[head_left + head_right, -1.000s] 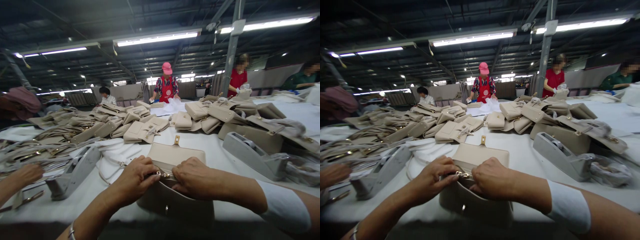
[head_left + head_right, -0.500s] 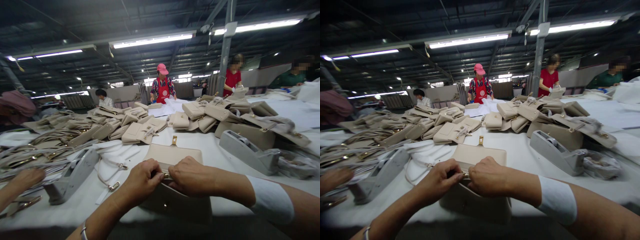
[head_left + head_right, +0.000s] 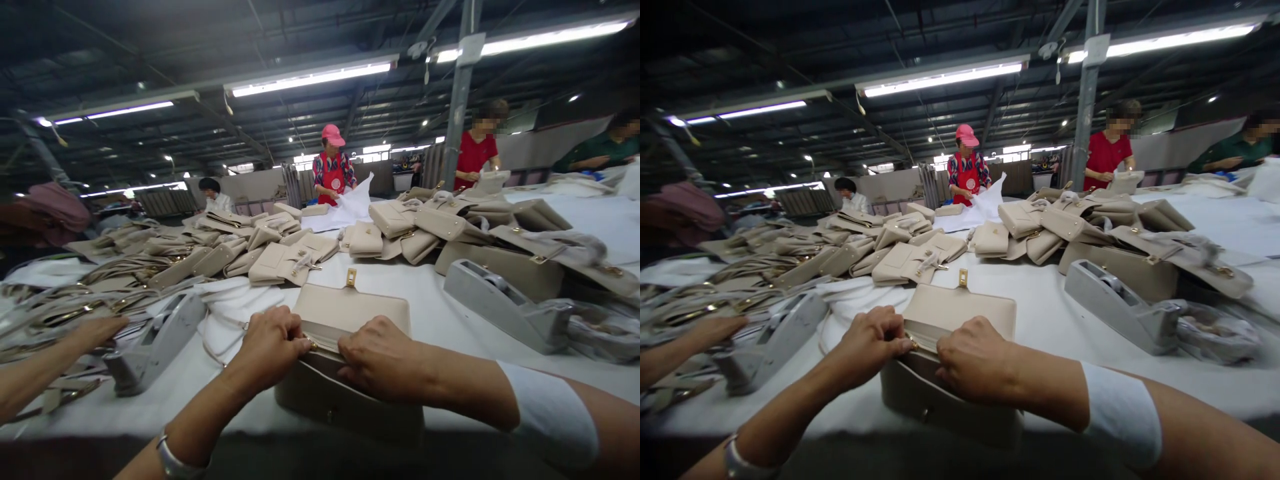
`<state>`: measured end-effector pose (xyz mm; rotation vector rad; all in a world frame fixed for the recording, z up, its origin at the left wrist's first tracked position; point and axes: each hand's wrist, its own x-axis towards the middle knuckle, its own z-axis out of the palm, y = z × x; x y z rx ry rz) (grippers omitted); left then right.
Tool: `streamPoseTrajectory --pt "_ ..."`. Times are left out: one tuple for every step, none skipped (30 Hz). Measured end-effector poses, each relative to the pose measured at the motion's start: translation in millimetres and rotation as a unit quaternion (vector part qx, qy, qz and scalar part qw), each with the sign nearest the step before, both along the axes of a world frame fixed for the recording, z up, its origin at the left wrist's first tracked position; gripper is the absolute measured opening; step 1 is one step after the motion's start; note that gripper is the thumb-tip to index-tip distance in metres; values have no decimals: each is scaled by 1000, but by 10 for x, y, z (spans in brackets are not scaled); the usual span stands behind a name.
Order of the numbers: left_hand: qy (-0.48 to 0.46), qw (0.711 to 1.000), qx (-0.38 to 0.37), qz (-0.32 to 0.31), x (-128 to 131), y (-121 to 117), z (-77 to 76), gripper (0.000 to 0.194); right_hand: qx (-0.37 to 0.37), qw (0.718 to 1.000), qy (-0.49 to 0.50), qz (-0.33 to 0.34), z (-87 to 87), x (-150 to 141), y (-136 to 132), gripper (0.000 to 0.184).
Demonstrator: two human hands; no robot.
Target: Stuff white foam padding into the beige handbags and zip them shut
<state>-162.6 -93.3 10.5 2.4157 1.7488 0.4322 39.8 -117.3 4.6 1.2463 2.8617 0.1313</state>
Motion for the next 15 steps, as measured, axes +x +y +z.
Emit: streamPoseTrajectory --pt "-5 1000 6 1 -34 15 -2 16 1 1000 -1 1 1 2 -5 29" --pt "-15 1000 8 0 -67 30 -8 15 4 1000 0 1 0 6 -10 29" --pt "-31 1000 4 -3 -99 45 -18 14 7 1000 3 4 -2 12 -13 28" --pt "-54 999 -7 -8 -128 59 -31 14 9 1000 6 7 -5 19 -17 28" --pt "-82 996 -24 -12 -155 71 -47 14 10 1000 9 9 -6 27 -21 28" --pt "-114 993 -40 -14 -179 81 -63 15 11 1000 12 11 -7 34 -27 27" --pt "-144 988 -54 -15 -200 88 -76 16 11 1000 14 12 -8 39 -35 27" --pt "-170 983 -66 -14 -218 92 -85 16 11 1000 17 13 -8 41 -46 26" --pt "-188 979 -75 -13 -233 90 -87 16 12 1000 18 16 -9 41 -61 25" --pt "-199 977 -79 -8 -247 85 -83 17 12 1000 19 21 -11 37 -80 24" --pt "-205 975 -85 -2 -260 75 -73 17 12 999 18 27 -16 31 -101 23" --pt "-210 973 -92 6 -273 62 -59 17 13 999 17 35 -23 23 -123 21" --pt "-215 972 -98 14 -286 49 -44 16 14 999 16 42 -33 14 -145 19" --pt "-218 971 -101 19 -300 36 -29 16 15 999 17 48 -44 5 -164 18" --pt "-218 970 -102 19 -315 26 -18 15 16 998 19 53 -55 -3 -179 17"
